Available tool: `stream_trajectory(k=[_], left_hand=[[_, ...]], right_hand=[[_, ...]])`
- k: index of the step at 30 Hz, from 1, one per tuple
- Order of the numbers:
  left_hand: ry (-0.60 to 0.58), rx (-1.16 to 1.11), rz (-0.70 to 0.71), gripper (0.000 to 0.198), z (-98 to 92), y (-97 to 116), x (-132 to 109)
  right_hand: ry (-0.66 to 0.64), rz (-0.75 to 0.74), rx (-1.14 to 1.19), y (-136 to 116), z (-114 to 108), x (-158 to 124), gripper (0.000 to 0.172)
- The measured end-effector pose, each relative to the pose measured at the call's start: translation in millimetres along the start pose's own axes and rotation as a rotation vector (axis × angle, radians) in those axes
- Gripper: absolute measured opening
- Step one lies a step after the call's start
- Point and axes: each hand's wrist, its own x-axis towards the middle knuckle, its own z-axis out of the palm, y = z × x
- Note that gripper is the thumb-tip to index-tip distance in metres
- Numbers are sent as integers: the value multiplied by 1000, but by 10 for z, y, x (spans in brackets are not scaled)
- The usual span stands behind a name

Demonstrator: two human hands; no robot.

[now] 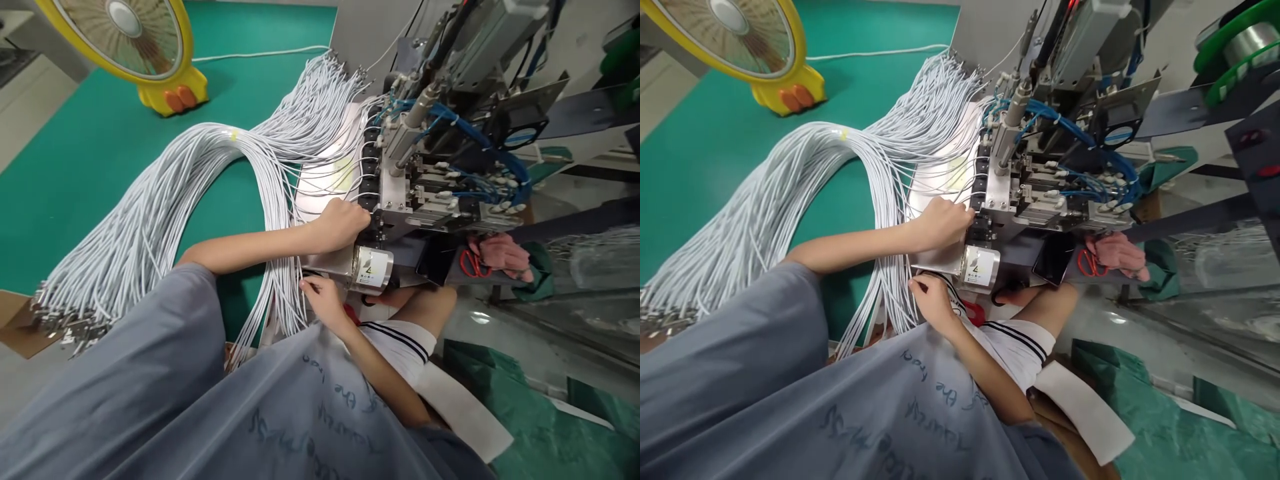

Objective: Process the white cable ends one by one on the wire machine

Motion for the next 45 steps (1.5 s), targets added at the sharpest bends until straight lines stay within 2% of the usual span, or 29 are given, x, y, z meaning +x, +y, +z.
stream_trajectory(k=[2,4,6,7,10,12,14,16,19,22,25,28,31,33,35,39,42,45], left_hand=[[24,-107,102,24,-44,104,-65],[20,-295,287,27,-69,225,-147],[11,-525,463,34,-61,325,-218],[-1,-620,502,38,-47,356,-241],[-29,-808,452,43,1,366,-245],[-41,-912,367,43,14,330,-210],[-71,-1033,321,43,7,296,-171],[-103,-1128,320,38,-13,278,-148],[-129,-1185,358,27,-43,289,-154],[-106,-1270,371,20,-59,331,-187],[-91,-1419,368,23,-52,368,-212],[-40,-1370,369,22,-37,369,-213],[47,-1195,410,18,-38,350,-203],[58,-1155,420,17,-49,345,-198],[45,-1191,398,15,-60,353,-198],[13,-1258,353,15,-56,375,-207],[113,-1017,417,17,-28,345,-205],[225,-578,520,25,4,281,-186]], right_hand=[[53,40,-14,-82,-86,-76,23],[128,51,-23,-159,-249,-150,19],[213,42,-37,-206,-500,-216,16],[246,47,-40,-219,-652,-247,14],[295,135,14,-244,-1125,-342,16],[418,178,47,-281,-1362,-405,14],[590,138,156,-336,-1478,-450,15],[716,54,306,-390,-1479,-461,15],[764,-29,403,-434,-1370,-421,14],[784,-138,314,-451,-1265,-371,10],[768,-213,193,-505,-1241,-351,8],[733,-153,104,-609,-1315,-368,7],[626,-19,-12,-691,-1432,-398,10],[569,20,-35,-689,-1467,-402,11],[588,-4,-2,-640,-1431,-386,12],[741,-60,106,-533,-1228,-327,17],[847,-76,-42,-562,-1170,-307,19],[783,-62,-329,-642,-1258,-300,20]])
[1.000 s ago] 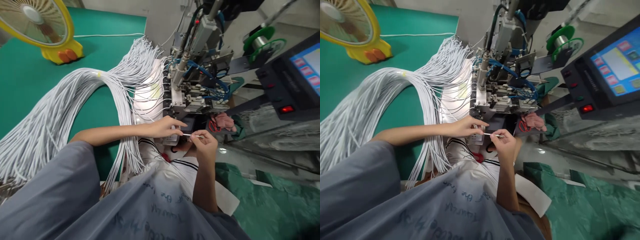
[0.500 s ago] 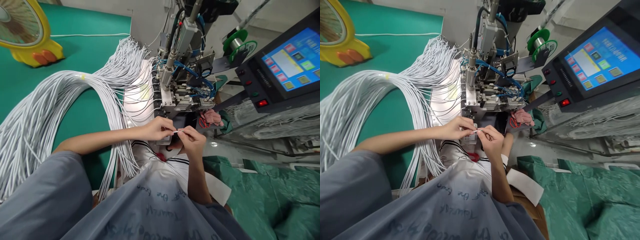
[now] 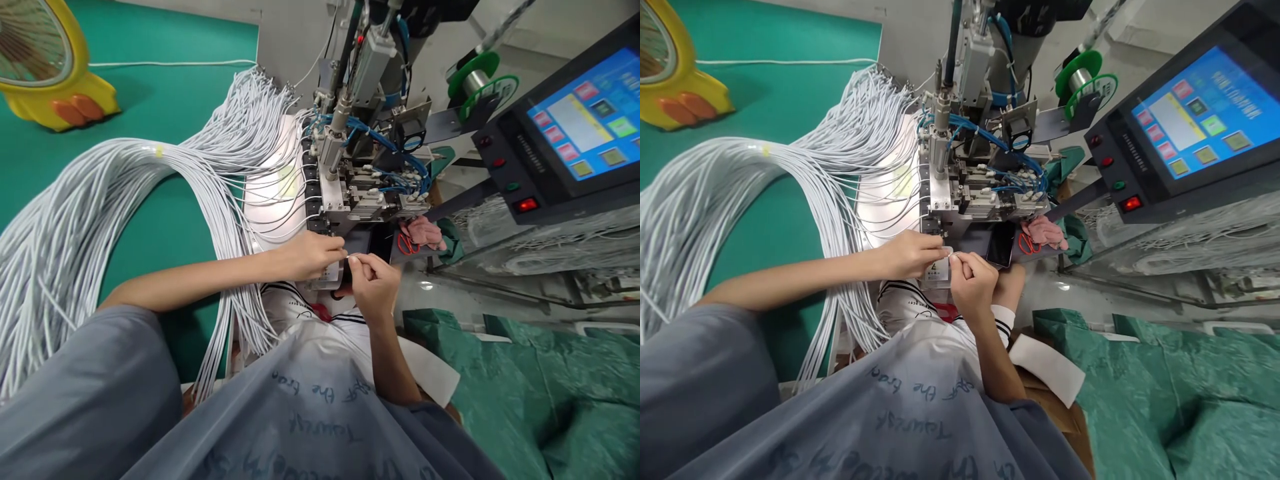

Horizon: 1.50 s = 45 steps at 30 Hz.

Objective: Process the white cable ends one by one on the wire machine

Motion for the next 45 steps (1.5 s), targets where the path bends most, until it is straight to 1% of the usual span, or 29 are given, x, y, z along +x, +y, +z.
stream_trajectory(k=[2,3,4,8,10,12,14,16,17,19,21,23,24,25,27,29,31,33,35,38,40,41,43,45], left_hand=[[-38,173,36,28,4,-36,-6],[-37,193,24,27,14,-44,-6],[-23,170,-8,25,30,-46,-6],[60,-143,-160,19,115,-24,6],[47,-246,-170,20,132,-40,12],[2,-232,-142,22,123,-84,15],[-51,-137,-110,25,104,-137,16],[-51,-63,-118,26,95,-170,21],[-32,-68,-137,25,98,-173,25],[32,-169,-193,22,117,-155,38],[85,-318,-252,19,146,-123,51],[108,-420,-297,18,169,-103,58],[106,-431,-306,19,175,-102,58],[94,-409,-300,20,175,-110,56],[56,-261,-236,24,157,-146,50],[3,-19,-139,27,128,-195,45],[-35,201,-70,29,106,-237,44],[-38,296,-59,28,108,-256,45],[0,232,-115,27,132,-249,49],[67,-61,-254,21,176,-213,60],[75,-227,-312,19,186,-201,67],[63,-261,-313,18,183,-205,69],[7,-220,-270,21,168,-241,71],[-64,-72,-228,26,155,-304,70]], right_hand=[[-83,-16,-66,-3,-35,58,20],[-96,-8,-58,4,-31,75,19],[-80,4,-29,16,-10,83,19],[78,73,138,85,156,53,23],[90,133,173,130,197,61,24],[11,187,172,185,172,113,23],[-125,209,164,247,110,188,20],[-214,208,167,302,68,249,18],[-219,203,179,323,69,262,18],[-166,197,228,346,123,248,20],[-81,199,291,347,226,194,22],[-6,217,336,333,327,136,24],[22,225,340,325,358,117,25],[36,225,328,316,371,109,25],[27,187,250,302,340,133,26],[-42,107,116,296,259,196,25],[-134,27,-1,304,187,266,24],[-180,-23,-41,327,172,306,24],[-131,-34,2,357,227,299,25],[4,25,121,399,371,226,27],[62,81,176,423,442,184,28],[72,101,190,440,459,177,29],[44,135,207,500,456,202,29],[-31,168,218,605,425,269,28]])
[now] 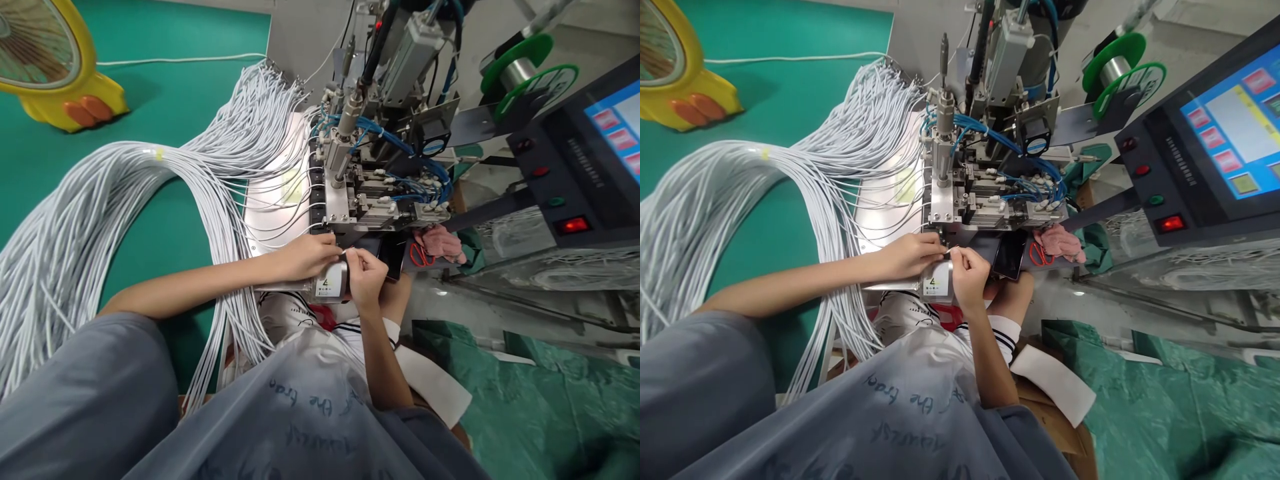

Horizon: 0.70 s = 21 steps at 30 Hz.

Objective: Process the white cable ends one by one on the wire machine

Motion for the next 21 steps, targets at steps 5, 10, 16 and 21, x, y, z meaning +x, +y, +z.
stream_trajectory(k=[5,10,16,21], left_hand=[[-109,286,-64,33,10,-142,39],[-176,325,-74,30,11,-152,56],[-211,332,-94,29,-24,-117,64],[-201,391,-42,34,-24,-126,60]], right_hand=[[-173,142,41,282,-67,227,28],[-263,266,240,348,62,290,22],[-260,313,323,319,129,305,17],[-307,293,299,356,129,322,19]])
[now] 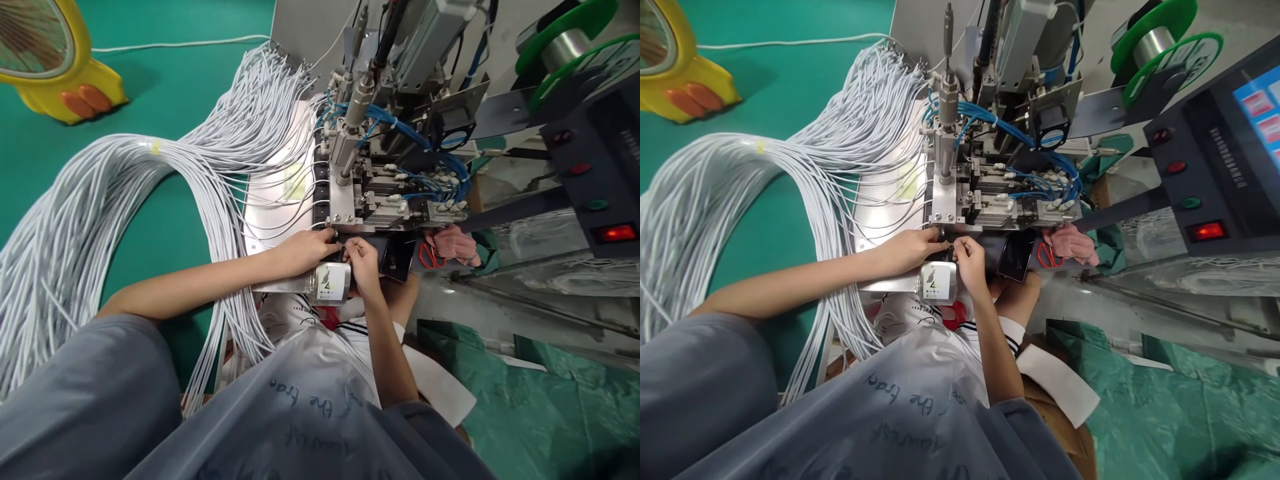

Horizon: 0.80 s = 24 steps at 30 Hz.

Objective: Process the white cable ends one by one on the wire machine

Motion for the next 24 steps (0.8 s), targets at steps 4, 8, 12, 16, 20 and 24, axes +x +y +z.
stream_trajectory(k=[4,8,12,16,20,24], left_hand=[[34,51,49,32,22,-22,6],[72,60,66,30,49,-33,6],[86,65,79,29,59,-35,7],[97,64,95,28,64,-45,13],[100,65,102,29,73,-54,13],[94,73,98,30,73,-55,8]], right_hand=[[-52,-12,-31,-3,-18,7,21],[-80,-18,-55,-7,-45,21,20],[-85,-25,-67,-4,-47,32,20],[-64,-31,-65,-11,-24,23,18],[-42,-27,-51,-30,-13,11,16],[-34,-24,-26,-37,-29,18,11]])
